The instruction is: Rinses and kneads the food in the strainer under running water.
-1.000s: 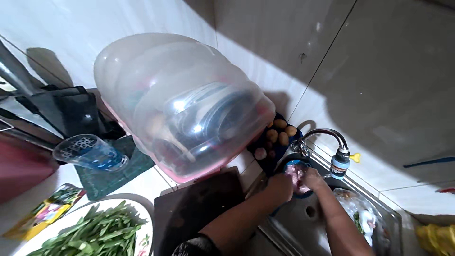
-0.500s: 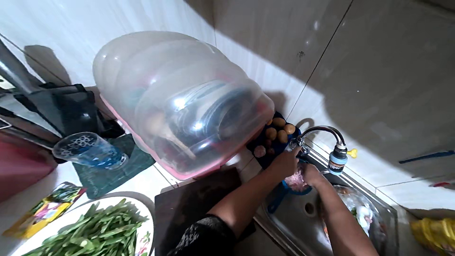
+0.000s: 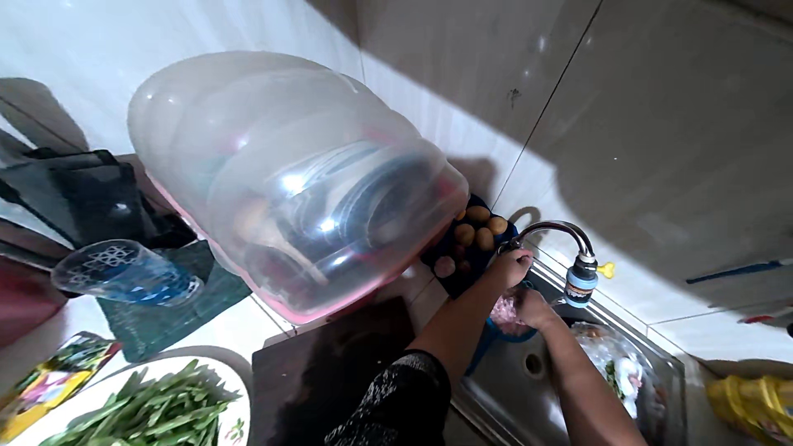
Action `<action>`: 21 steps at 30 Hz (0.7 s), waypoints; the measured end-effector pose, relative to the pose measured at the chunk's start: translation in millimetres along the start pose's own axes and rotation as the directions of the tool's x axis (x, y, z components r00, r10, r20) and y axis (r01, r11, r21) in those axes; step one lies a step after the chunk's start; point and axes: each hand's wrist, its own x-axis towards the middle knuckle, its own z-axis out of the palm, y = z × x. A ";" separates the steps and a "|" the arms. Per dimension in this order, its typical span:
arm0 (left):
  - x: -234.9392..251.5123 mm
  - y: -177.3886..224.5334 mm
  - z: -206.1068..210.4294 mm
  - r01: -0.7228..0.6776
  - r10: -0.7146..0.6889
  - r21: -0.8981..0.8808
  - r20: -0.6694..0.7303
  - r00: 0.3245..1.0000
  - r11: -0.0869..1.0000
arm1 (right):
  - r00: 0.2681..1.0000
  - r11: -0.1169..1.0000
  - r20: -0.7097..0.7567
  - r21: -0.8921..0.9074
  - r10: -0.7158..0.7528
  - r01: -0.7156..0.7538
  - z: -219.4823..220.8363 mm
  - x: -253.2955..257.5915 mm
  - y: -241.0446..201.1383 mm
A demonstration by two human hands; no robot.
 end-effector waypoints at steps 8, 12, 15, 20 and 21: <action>1.0 9.5 -1.3 0.006 -0.006 0.170 0.000 1.000 0.985 | 0.998 0.996 -0.033 0.072 0.062 -0.059 8.3 2.0 0.0; 1.8 10.5 -1.1 -0.016 0.023 0.232 -0.025 0.999 0.973 | 0.998 0.999 -0.065 0.052 0.014 -0.011 17.0 8.6 8.5; 0.4 12.0 0.3 -0.030 0.043 0.258 -0.047 0.998 0.966 | 0.997 1.000 -0.075 0.017 0.015 -0.014 13.6 5.8 5.4; -4.4 15.7 2.9 -0.013 0.035 0.333 -0.062 0.997 0.943 | 0.996 0.995 -0.069 -0.071 0.065 -0.070 20.1 8.3 12.1; -16.5 24.7 2.7 0.010 0.020 0.393 -0.071 0.997 0.919 | 0.995 0.995 -0.069 -0.073 0.068 -0.073 19.1 6.1 10.5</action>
